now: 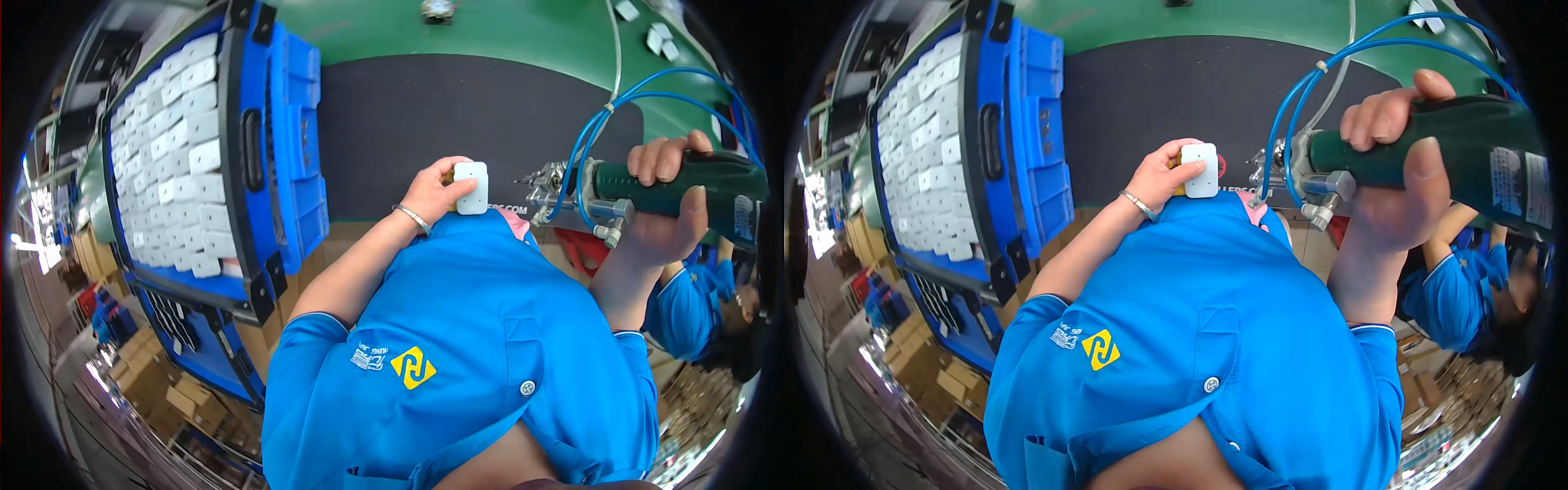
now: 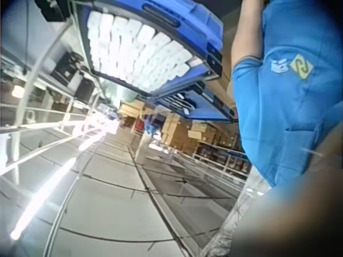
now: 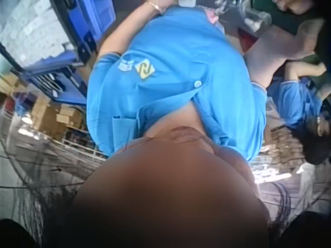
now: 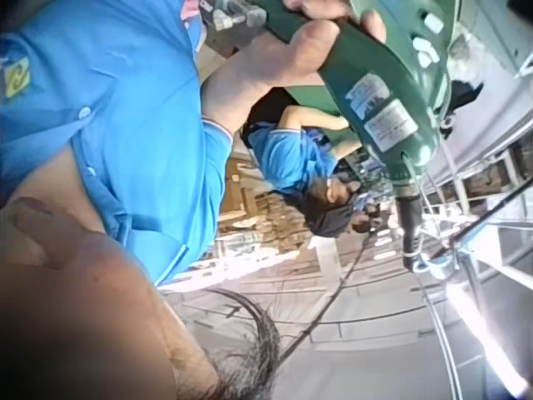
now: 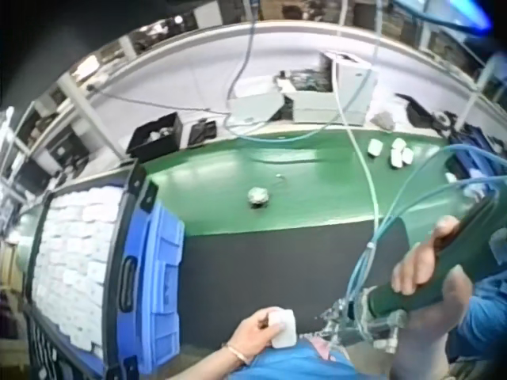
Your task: The person picks white components from a blue bin, then scans or applies them with a handheld pneumatic tool before placing them onto a workbench.
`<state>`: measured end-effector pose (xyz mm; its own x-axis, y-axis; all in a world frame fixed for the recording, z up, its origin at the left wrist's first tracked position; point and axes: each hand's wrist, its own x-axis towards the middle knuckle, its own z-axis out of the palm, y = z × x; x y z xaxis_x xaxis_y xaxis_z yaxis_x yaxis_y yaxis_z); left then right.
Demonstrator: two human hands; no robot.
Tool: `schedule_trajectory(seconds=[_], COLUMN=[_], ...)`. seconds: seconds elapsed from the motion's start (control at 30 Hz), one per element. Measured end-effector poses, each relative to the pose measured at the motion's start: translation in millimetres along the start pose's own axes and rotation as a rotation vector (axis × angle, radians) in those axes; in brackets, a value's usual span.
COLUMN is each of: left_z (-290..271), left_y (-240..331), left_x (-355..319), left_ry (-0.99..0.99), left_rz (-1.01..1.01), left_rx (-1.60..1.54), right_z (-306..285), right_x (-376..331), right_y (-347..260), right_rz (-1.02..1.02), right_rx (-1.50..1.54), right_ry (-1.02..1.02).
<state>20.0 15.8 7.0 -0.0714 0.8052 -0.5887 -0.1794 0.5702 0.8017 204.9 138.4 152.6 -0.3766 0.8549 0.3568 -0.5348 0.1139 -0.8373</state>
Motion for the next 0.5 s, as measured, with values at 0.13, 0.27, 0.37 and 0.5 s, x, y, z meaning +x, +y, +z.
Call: schedule_trajectory(seconds=[0.13, 0.27, 0.37, 0.5], left_z=[-17, -23, -23, -22], left_y=[2, 0, -1, -7], left_x=[-21, -28, -27, -23], left_ry=[0.111, 0.127, 0.118, 0.096], left_rz=[0.011, 0.052, 0.090, 0.132], left_rx=[-0.025, -0.023, -0.012, 0.011], right_z=[29, 48, 54, 55], right_x=[9, 13, 12, 11], right_y=[21, 25, 25, 25], right_rz=[-0.009, -0.026, -0.025, -0.029], right_rx=[0.128, 0.202, 0.184, 0.156], right_ry=[-0.108, -0.187, -0.183, -0.175])
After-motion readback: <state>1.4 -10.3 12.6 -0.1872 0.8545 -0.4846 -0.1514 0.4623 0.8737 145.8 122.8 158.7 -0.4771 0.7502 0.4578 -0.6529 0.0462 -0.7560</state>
